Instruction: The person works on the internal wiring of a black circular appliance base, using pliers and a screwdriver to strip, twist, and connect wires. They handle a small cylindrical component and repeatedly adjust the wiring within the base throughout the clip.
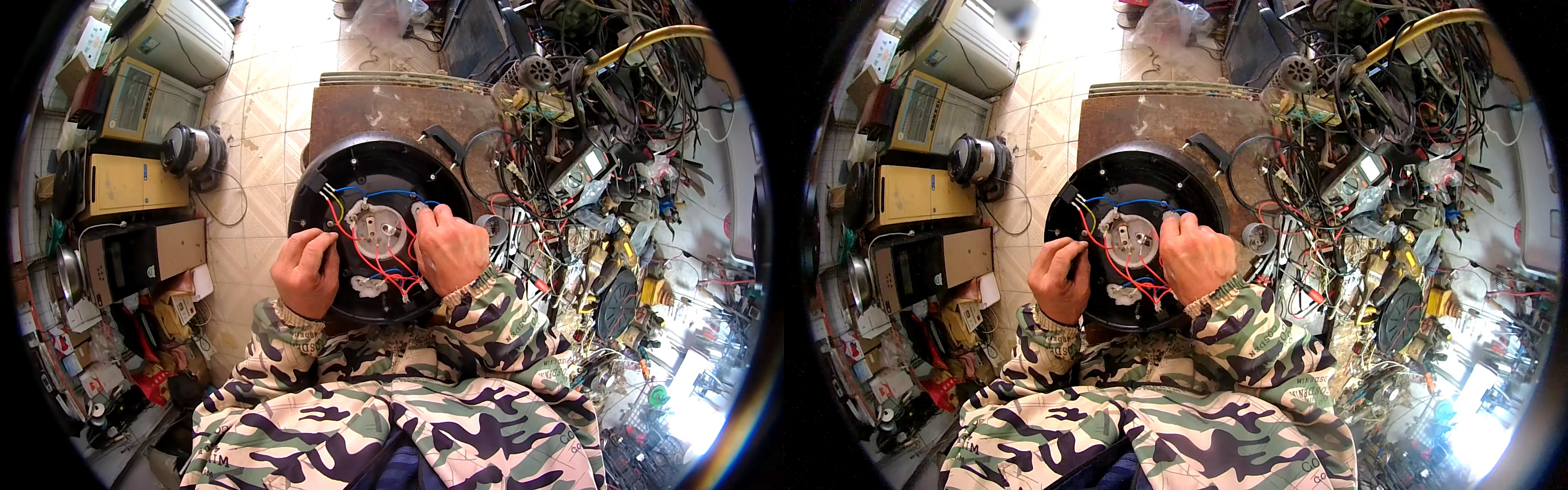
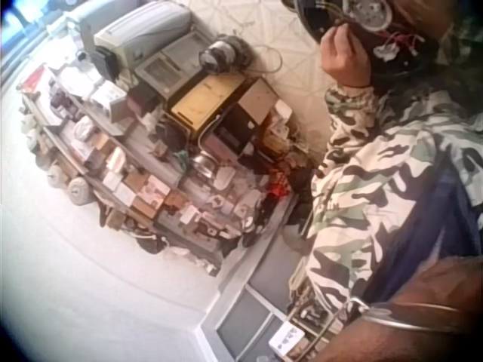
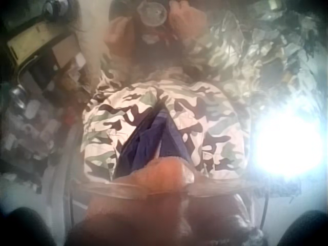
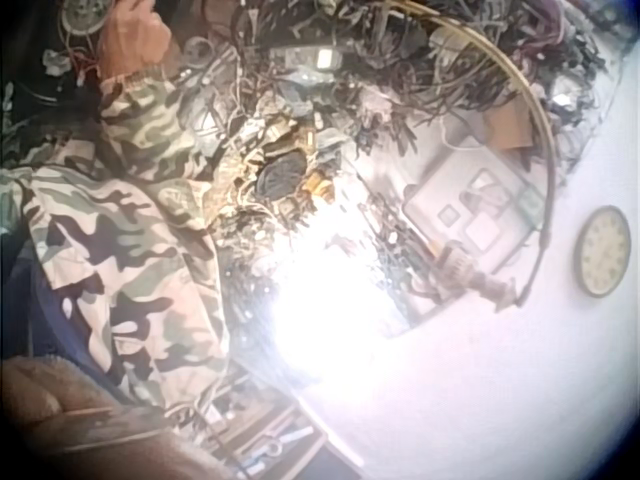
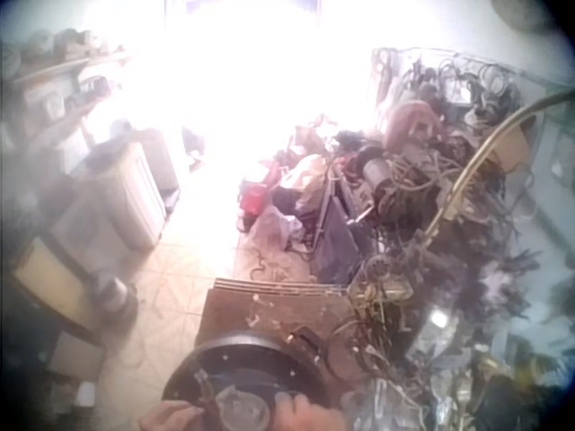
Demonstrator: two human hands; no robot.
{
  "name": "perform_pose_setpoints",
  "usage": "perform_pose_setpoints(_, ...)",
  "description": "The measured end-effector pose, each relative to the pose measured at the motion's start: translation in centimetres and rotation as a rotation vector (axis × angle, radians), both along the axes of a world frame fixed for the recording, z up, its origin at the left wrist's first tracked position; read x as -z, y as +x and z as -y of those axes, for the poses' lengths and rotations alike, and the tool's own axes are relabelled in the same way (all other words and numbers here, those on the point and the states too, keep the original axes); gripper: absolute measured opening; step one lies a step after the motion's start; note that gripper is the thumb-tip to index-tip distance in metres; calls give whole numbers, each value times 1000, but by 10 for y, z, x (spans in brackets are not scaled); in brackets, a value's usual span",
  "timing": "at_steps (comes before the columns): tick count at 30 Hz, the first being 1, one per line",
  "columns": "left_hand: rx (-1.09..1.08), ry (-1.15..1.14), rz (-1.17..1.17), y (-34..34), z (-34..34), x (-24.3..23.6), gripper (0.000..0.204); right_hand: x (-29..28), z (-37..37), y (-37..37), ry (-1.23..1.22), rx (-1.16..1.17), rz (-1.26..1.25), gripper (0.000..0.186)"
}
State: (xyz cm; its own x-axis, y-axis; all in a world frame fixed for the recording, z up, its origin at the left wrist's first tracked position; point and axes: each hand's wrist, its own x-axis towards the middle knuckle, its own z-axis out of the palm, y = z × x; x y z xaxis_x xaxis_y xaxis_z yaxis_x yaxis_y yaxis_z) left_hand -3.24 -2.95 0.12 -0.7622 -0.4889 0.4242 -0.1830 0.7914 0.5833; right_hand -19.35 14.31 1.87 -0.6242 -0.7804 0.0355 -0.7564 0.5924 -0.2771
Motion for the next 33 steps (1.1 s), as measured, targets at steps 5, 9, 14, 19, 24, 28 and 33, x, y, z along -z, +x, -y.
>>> perform_pose_setpoints(5,-1,-14,-5,-2,0,2,27,1,-1,0,-4,10,5,14)
perform_pose_setpoints(9,4,-12,-1,-1,1,0,27,1,-2,-3,-3,-19,-5,13)
perform_pose_setpoints(14,-1,-18,-2,0,0,2,27,1,-1,-1,-59,-10,-15,12)
perform_pose_setpoints(19,1,-25,-6,-1,0,0,26,5,0,1,-46,20,-34,13)
perform_pose_setpoints(24,20,9,27,-4,-2,-3,24,3,-5,-3,-57,9,-20,23)
perform_pose_setpoints(28,2,-41,59,0,-3,-1,22,-32,-40,8,-236,71,108,24)
perform_pose_setpoints(33,-46,-31,112,7,-4,7,24,7,-142,40,-195,398,262,16)
